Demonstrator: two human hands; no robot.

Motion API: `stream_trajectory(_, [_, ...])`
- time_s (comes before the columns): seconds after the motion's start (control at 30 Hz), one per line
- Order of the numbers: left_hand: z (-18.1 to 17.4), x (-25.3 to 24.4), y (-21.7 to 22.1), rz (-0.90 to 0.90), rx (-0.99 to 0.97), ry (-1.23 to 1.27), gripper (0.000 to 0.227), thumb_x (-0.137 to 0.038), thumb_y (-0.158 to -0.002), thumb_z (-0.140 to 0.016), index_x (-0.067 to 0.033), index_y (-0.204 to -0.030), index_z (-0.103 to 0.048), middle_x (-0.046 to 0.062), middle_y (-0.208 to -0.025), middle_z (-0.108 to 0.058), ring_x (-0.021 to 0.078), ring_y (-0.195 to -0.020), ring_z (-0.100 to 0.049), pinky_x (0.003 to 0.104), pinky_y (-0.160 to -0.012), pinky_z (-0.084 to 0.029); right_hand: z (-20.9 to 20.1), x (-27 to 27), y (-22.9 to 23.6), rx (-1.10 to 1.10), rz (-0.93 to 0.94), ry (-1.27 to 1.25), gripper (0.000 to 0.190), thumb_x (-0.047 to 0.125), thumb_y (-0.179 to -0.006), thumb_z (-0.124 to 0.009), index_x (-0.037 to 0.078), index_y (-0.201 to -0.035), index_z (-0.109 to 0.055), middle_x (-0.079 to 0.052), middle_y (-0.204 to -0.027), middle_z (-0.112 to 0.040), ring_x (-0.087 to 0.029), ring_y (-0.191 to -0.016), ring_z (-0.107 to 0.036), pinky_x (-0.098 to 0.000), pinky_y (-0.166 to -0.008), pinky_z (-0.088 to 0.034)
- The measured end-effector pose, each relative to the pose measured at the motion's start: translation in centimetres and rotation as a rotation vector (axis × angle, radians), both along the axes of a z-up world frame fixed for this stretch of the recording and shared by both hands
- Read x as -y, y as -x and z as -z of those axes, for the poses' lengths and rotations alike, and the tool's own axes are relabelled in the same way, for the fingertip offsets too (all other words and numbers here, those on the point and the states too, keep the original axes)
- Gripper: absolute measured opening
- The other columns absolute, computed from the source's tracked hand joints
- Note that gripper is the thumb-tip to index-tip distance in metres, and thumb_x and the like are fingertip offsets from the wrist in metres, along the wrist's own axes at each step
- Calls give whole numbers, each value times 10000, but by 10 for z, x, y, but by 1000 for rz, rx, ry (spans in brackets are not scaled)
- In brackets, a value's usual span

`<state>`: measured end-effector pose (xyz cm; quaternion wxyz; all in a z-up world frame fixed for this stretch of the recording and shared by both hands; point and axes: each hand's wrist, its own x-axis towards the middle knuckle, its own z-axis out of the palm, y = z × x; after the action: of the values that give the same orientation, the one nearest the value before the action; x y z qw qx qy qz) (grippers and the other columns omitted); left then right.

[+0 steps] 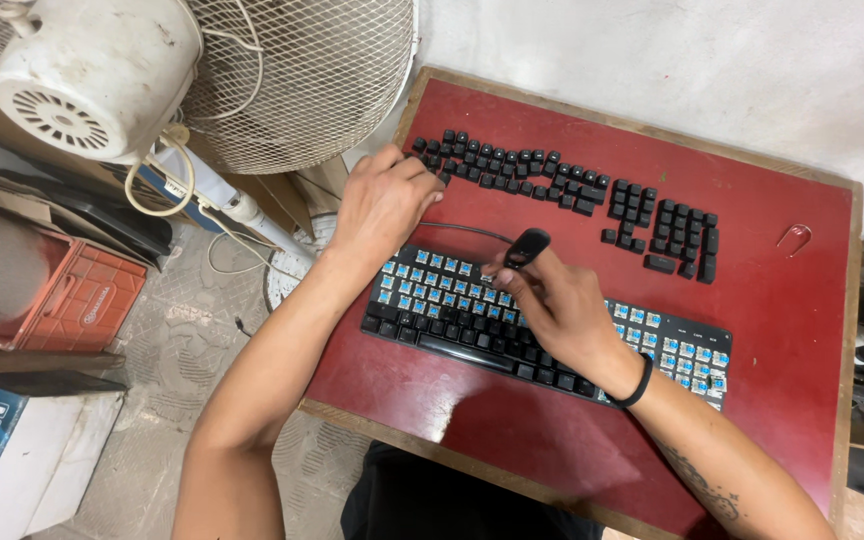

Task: The person uses a keycap puller to remove keycaps from a mechanical keyboard. They systematically pull off each keycap and place them in rows on the red table, exposing the blue switches underneath.

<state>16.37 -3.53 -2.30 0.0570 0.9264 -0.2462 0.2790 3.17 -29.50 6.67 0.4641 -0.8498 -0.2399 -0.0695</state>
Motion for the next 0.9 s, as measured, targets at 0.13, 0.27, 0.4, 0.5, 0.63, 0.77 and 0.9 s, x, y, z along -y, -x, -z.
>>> stream_trajectory(0.13, [-48,-3,77,40,-139,111,67,-298,-938,-719,-242,-920,-750,-46,-871,-691,157,-913,-597,314,-792,-490,15,-15,7,-21,-83,39,126,121,-996,-638,31,-1075,-679,-144,-801,-783,-355,-723,-774,-410,-582,-609])
stream_trajectory(0.27, [-40,-14,126,151,-414,317,76,-186,-936,-727,-146,-959,-787,47,-888,-748,213,-901,-654,337,-816,-521,26,-24,10,22,-144,87,77,113,-974,-655,47,-1010,-677,-122,-752,-764,-335,-666,-755,-385,-537,-586])
stream_trajectory(0.4, [-37,-21,149,260,-478,398,133,-238,-928,-712,-140,-992,-778,88,-966,-759,287,-955,-678,414,-817,-551,41,-28,10,136,-193,160,96,110,-975,-643,22,-937,-655,-132,-673,-709,-337,-601,-718,-368,-504,-567])
stream_trajectory(0.5, [-32,-23,157,278,-403,379,133,-287,-939,-685,-188,-987,-760,29,-1035,-743,290,-1001,-669,432,-814,-556,38,-33,10,195,-219,168,109,111,-996,-613,20,-984,-672,-141,-762,-735,-338,-679,-743,-388,-574,-603])
stream_trajectory(0.63, [-29,-21,162,243,-367,360,112,-298,-941,-678,-223,-968,-757,-30,-1070,-737,260,-1029,-667,417,-815,-549,23,-35,14,151,-169,85,131,125,-1014,-590,58,-1061,-692,-98,-882,-791,-298,-745,-774,-375,-626,-619])
stream_trajectory(0.77, [-32,-13,166,251,-256,363,138,-322,-966,-656,-234,-1000,-757,-33,-1044,-734,242,-998,-684,400,-808,-564,20,-29,9,78,-78,18,111,134,-1012,-605,77,-1062,-686,-58,-870,-801,-307,-698,-758,-362,-592,-589])
stream_trajectory(0.9, [-52,7,164,332,-93,341,193,-333,-1025,-589,-212,-1017,-740,9,-977,-708,233,-931,-691,377,-792,-580,20,-26,9,24,-14,39,112,149,-1005,-631,71,-1070,-679,-89,-825,-793,-342,-673,-747,-385,-571,-574])
